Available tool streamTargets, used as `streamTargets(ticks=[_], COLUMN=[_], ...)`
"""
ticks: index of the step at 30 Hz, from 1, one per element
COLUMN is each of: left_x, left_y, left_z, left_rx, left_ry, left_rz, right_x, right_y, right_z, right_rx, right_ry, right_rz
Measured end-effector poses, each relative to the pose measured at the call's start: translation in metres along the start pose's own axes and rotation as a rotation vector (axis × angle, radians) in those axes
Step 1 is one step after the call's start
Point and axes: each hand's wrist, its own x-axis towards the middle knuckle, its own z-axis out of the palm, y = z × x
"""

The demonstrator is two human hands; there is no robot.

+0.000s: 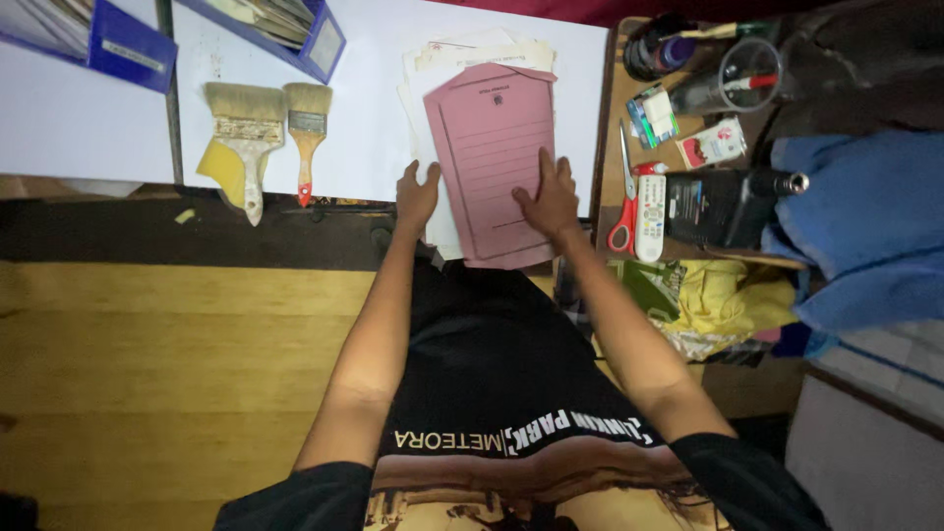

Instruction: The person uses a paintbrush to dust off sheets of paper and a notebook on a cluttered table. They then sort the papers and notebooks into blue plastic baskets, stacking them neatly.

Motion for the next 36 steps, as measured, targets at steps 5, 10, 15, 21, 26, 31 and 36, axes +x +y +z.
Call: streamTargets(ticks=[5,10,15,21,26,31,36], left_x=[0.004,0.012,-0.004,-0.03,-0.016,0.014,0.029], left_y=[-0.01,-0.016,-0.011,0.021,0.041,0.051,0.031], left_z=[0.011,0.021,0.023,0.013,0.006,0.021,0.016], left_rx=[0.137,0.198,0.272,0.342,0.442,0.386,0.264], left_ry=[0.003,0.036,0.127,0.05,-0.007,-0.086,-0.158], left_rz=[0.063,0.074,0.006,-0.065,-0.056,-0.005,0.118], right_x=[0.001,0.01,0.006,0.014,0.02,0.044,0.046], right_y=[-0.034,-0.019,0.029,0.036,0.033,0.038,0.03], right_z=[0.028,0.036,0.05,0.069,0.08,0.063,0.024], right_rx=[-0.095,-0.082,0.131,0.31,0.331,0.268,0.162], right_ry=[-0.103,-0.006,0.235,0.202,0.111,0.234,0.201], right_rz=[0.112,-0.024,0.261,0.334,0.445,0.373,0.391])
